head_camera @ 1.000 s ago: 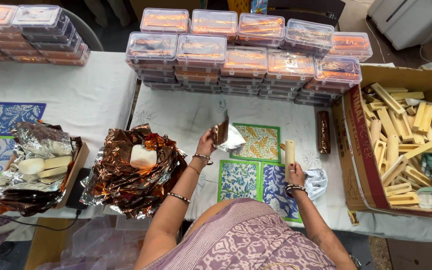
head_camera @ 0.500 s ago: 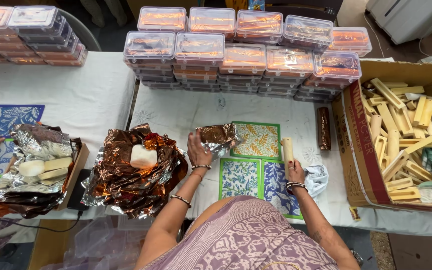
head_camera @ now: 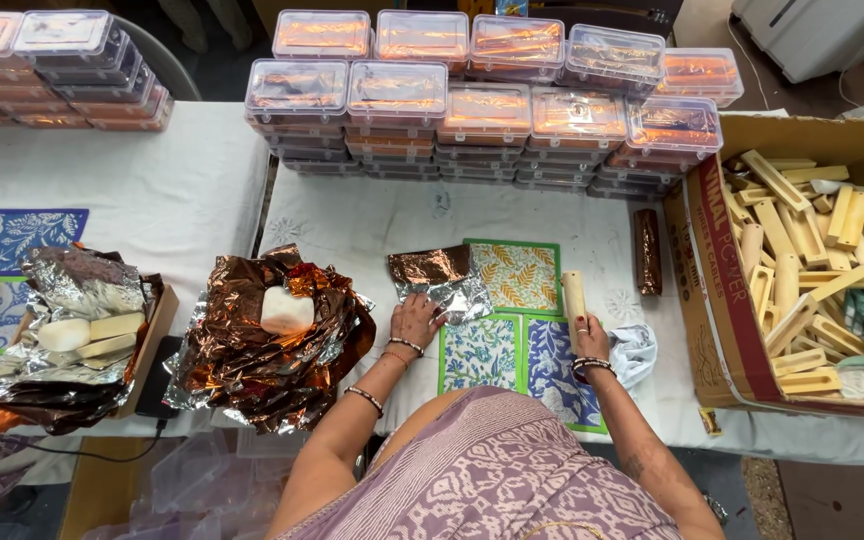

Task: The person wraps a white bar of soap in copper foil, then places the wrapped item into a clear plastic container. They also handle wooden blocks and wipe the container with a white cloth.

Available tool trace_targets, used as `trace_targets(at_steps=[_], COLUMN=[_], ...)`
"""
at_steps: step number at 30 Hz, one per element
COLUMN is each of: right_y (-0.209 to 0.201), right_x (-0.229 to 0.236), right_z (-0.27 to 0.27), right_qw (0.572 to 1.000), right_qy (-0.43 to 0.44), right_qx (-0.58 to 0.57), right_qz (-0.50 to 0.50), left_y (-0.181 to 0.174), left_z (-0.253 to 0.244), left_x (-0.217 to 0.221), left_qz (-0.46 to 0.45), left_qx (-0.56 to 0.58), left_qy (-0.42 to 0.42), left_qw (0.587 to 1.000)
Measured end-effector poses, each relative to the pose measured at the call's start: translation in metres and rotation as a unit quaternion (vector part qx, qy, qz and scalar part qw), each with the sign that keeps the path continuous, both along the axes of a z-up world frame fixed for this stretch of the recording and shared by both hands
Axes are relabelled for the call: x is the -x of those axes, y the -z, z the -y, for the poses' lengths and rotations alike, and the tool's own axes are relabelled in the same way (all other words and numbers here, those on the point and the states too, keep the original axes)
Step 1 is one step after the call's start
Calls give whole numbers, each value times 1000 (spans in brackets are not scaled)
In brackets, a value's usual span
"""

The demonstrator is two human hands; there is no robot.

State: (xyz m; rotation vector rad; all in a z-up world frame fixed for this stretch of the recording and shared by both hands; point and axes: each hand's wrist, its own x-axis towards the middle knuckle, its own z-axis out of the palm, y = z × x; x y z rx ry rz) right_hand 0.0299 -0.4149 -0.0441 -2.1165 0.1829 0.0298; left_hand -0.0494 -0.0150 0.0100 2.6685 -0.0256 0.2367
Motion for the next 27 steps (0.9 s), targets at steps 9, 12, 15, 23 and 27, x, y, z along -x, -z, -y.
trace_targets(at_steps=[9, 12, 15, 23, 27], right_y=[12, 9, 19, -65, -103], right_x=[-6, -6, -12, 28, 66], right_z=[5, 4, 6, -63, -97], right_qw=[1000, 1000, 999, 964, 928], right_qy=[-3, 8, 17, -99, -250], right_qx=[-5, -26, -39, 202, 155], right_qz=[2, -9, 11, 139, 227], left_y=[-38, -70, -21, -4, -13], left_z=[10, 35, 55, 75, 80], left_x=[-51, -49, -36, 14, 30], left_qz=[157, -26, 85, -101, -184], left_qx=[56, 55, -58, -86, -117], left_qy=[-69, -9, 168, 171, 178], left_qw=[984, 998, 980, 976, 960])
